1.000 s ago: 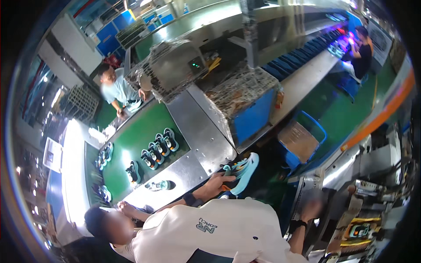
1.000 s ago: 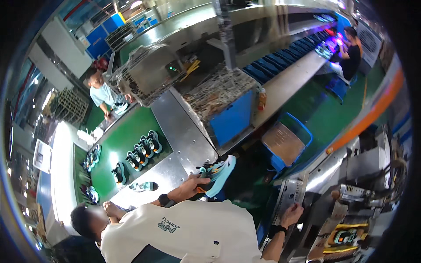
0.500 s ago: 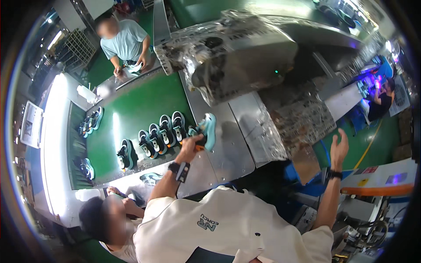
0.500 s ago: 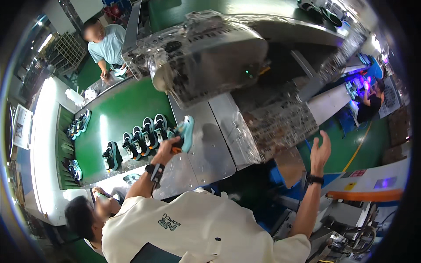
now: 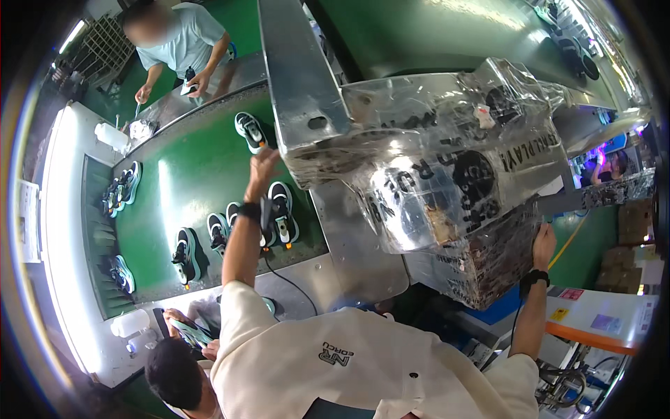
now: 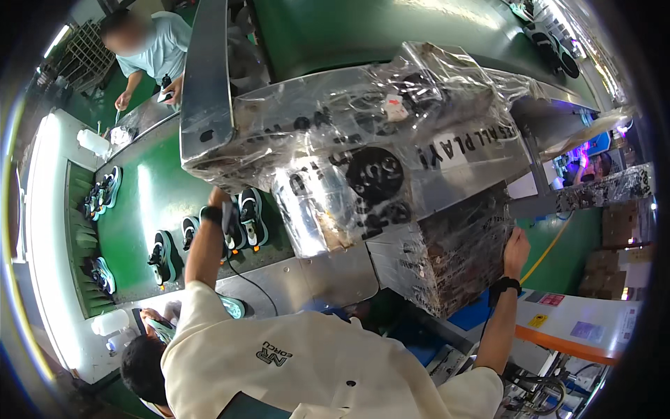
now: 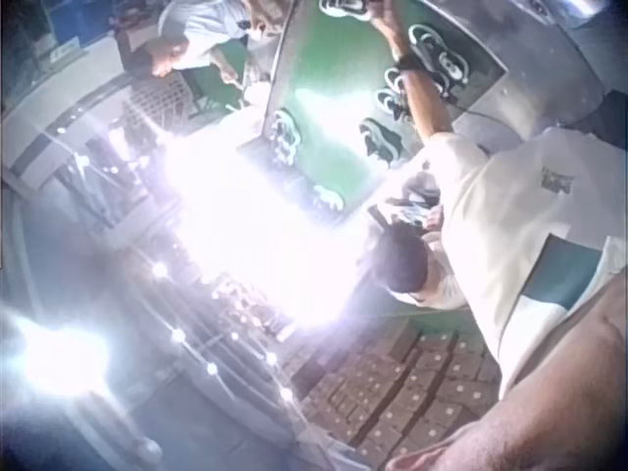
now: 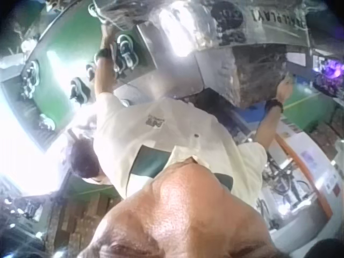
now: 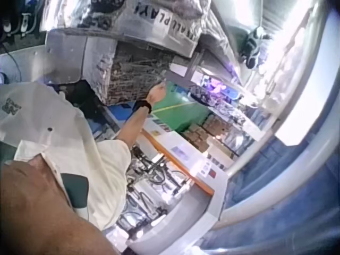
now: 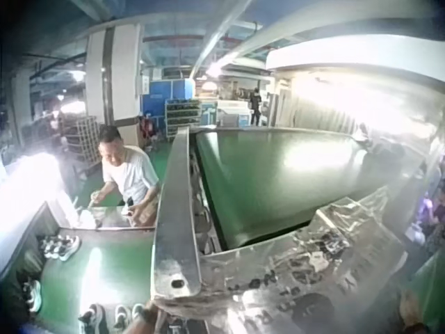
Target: Operating a shoe lasting machine and placing finished shoes onto a conveyor belt.
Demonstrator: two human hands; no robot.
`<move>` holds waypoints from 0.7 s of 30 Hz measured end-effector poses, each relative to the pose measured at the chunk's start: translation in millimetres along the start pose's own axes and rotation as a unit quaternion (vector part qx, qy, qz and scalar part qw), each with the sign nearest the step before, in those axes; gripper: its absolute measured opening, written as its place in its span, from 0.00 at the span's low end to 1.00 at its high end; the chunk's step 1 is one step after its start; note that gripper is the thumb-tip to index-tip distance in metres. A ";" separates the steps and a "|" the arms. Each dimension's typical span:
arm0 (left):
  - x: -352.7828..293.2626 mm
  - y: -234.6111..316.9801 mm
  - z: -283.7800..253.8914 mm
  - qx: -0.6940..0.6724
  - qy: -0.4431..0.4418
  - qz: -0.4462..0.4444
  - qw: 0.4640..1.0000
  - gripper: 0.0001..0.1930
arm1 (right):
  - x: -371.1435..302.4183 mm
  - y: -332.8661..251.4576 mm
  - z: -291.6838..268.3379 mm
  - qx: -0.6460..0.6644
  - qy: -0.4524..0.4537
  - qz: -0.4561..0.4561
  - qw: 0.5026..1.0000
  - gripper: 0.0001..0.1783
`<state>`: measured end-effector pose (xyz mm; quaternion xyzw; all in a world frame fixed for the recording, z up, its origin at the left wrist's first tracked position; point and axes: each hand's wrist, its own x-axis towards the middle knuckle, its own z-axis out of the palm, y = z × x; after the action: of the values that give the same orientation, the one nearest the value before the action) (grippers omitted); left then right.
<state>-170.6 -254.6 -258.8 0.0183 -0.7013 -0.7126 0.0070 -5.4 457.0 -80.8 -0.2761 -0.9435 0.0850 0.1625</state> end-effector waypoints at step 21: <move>-239.0 213.5 429.4 -0.006 -0.384 -0.148 0.911 0.40 | -92.2 -97.6 -60.4 0.373 0.153 -0.455 0.794 0.05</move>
<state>49.5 179.5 -34.8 -0.1528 -0.6346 -0.6620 -0.3683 41.1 329.4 -24.0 0.2576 -0.8179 0.3034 0.4155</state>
